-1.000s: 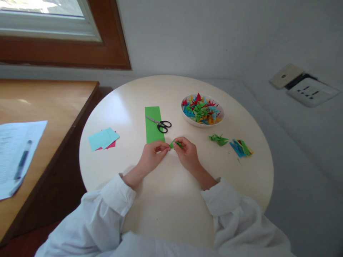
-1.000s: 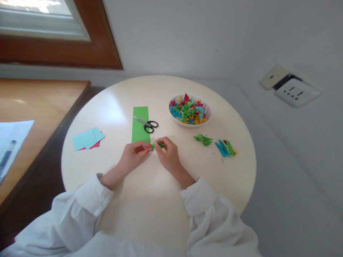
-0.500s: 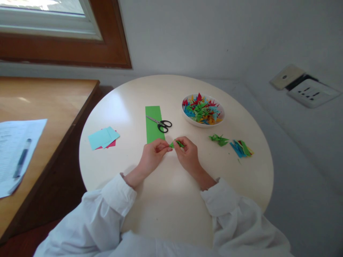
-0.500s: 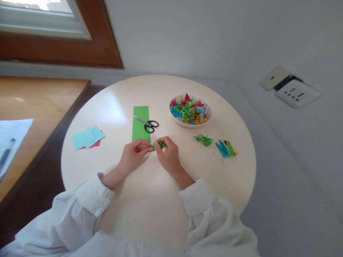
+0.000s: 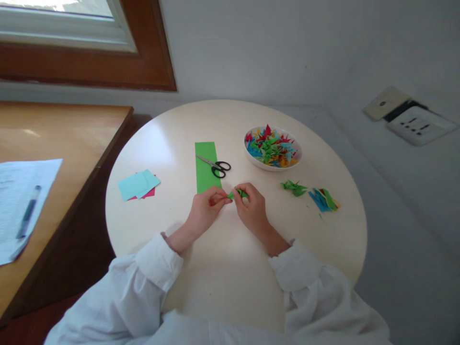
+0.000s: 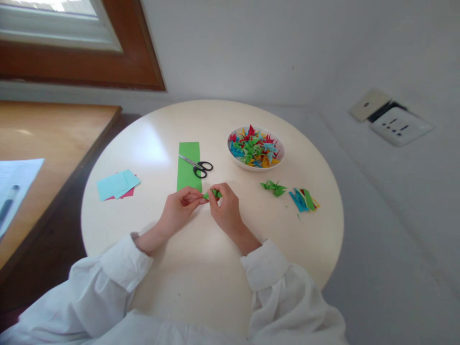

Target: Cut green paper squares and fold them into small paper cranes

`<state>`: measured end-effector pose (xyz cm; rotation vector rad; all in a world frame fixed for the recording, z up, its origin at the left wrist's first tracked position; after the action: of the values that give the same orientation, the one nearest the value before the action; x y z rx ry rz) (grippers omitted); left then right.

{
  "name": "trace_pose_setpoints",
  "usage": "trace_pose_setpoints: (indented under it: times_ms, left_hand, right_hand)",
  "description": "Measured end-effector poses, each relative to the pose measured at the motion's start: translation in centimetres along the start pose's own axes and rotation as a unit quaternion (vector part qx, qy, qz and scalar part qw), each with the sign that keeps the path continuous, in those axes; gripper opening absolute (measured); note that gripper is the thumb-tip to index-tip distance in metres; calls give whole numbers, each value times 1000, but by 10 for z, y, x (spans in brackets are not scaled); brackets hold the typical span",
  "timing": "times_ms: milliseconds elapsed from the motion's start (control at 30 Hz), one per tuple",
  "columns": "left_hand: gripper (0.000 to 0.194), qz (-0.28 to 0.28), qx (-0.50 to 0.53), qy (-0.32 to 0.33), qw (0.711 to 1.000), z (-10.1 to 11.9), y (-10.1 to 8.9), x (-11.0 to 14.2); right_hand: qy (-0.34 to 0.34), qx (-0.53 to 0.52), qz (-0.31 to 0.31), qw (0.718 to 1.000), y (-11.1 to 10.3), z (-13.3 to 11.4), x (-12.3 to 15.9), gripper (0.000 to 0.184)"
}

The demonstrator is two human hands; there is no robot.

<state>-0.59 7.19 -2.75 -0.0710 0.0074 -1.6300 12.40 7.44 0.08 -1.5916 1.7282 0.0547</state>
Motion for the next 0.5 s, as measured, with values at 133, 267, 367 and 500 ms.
trace_pose_setpoints:
  times_ms: [133,267,367,500]
  left_hand:
    - [17,-2,15,-2,1000,0,0,1]
    - [16,-1,19,-5,1000,1,1,1]
    - [16,0,23,-9,1000,0,1,1]
    - [17,-3,51,-18,999,-2,2,1]
  right_hand:
    - [-24,13,2,1000,-1,-4,0,7]
    - [-40,26,-1,999,-1,-6,0,6]
    - [-47,32,1,998,-1,-6,0,6]
    - [-50,38,0,998,0,-7,0,6]
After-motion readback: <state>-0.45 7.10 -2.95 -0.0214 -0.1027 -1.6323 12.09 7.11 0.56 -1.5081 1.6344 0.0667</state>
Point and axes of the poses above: each hand's wrist, its own x-axis away from the middle knuckle, its own y-axis out of the palm, z = x × y, the point moved 6 cm from there along -x, towards the middle knuckle, and after that the axes turned 4 degrees about -y, right-handed, at the moved point
